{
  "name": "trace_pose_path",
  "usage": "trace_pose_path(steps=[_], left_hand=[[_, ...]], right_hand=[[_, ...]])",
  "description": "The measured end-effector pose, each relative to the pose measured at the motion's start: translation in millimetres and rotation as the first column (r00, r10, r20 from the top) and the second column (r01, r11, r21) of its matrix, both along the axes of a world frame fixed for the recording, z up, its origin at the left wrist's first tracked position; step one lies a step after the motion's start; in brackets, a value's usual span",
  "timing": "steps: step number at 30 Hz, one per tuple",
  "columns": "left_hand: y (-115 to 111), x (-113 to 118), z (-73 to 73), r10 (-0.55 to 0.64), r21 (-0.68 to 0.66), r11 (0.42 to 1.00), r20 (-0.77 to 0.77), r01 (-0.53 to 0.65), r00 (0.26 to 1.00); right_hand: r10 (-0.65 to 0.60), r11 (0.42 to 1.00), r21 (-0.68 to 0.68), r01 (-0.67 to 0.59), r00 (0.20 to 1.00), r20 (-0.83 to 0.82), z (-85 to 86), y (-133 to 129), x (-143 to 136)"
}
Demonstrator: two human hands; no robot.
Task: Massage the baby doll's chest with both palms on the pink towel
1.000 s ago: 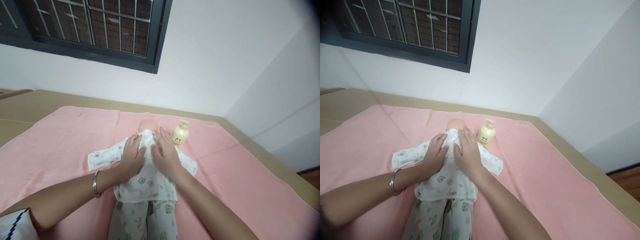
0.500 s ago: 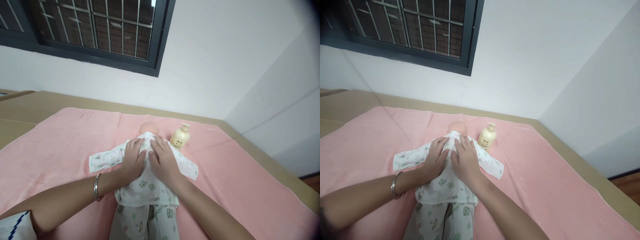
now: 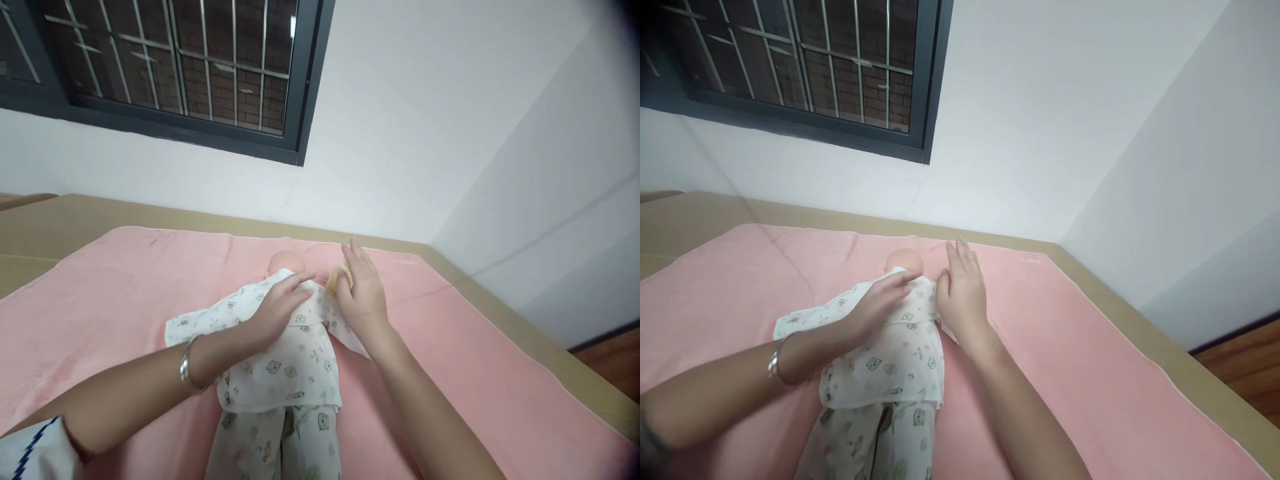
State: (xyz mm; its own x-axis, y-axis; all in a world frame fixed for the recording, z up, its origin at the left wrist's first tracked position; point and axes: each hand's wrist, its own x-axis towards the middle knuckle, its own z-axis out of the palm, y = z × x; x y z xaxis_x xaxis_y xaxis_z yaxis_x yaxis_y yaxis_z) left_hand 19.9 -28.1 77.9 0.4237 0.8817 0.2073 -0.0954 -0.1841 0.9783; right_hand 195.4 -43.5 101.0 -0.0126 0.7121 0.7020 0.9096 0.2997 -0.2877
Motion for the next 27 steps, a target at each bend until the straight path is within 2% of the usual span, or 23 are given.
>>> trace_pose_path(steps=[2, 4, 5, 7, 9, 13, 18, 23, 27], left_hand=[[14, 22, 23.7, -0.031, -0.236, 0.967, 0.261, 0.095, 0.965], [31, 46, 42.9, -0.027, -0.476, 0.853, 0.374, 0.217, 0.927], [39, 57, 50.1, -0.023, -0.549, 0.794, 0.399, 0.259, 0.917], [52, 74, 59.5, 0.014, -0.619, 0.727, 0.446, 0.297, 0.895], [60, 86, 62.9, 0.049, -0.637, 0.703, 0.488, 0.317, 0.872], [65, 95, 60.3, 0.056, -0.622, 0.700, 0.540, 0.353, 0.840], [59, 87, 50.9, -0.003, -0.574, 0.750, 0.495, 0.330, 0.869], [36, 54, 33.7, 0.020, -0.548, 0.799, 0.433, 0.245, 0.901], [13, 17, 23.6, 0.045, -0.608, 0.769, 0.359, 0.197, 0.932]], right_hand=[[-0.060, 0.998, -0.017, 0.059, 0.997, -0.057, 4.8, 6, 13], [-0.084, 0.994, -0.074, 0.078, 0.993, -0.077, 2.1, 14, 22], [-0.082, 0.991, -0.114, 0.074, 0.994, -0.066, -0.9, 19, 25], [-0.088, 0.979, -0.189, 0.082, 0.996, -0.025, -8.1, 27, 26], [-0.128, 0.966, -0.224, 0.132, 0.991, 0.030, -13.4, 32, 24], [-0.175, 0.958, -0.206, 0.202, 0.974, 0.141, -11.9, 34, 20], [-0.225, 0.940, -0.186, 0.287, 0.928, 0.295, 2.1, 33, 16], [-0.300, 0.896, -0.176, 0.408, 0.848, 0.437, 9.0, 38, 0], [-0.328, 0.882, -0.166, 0.441, 0.827, 0.457, 3.2, 38, -7]])
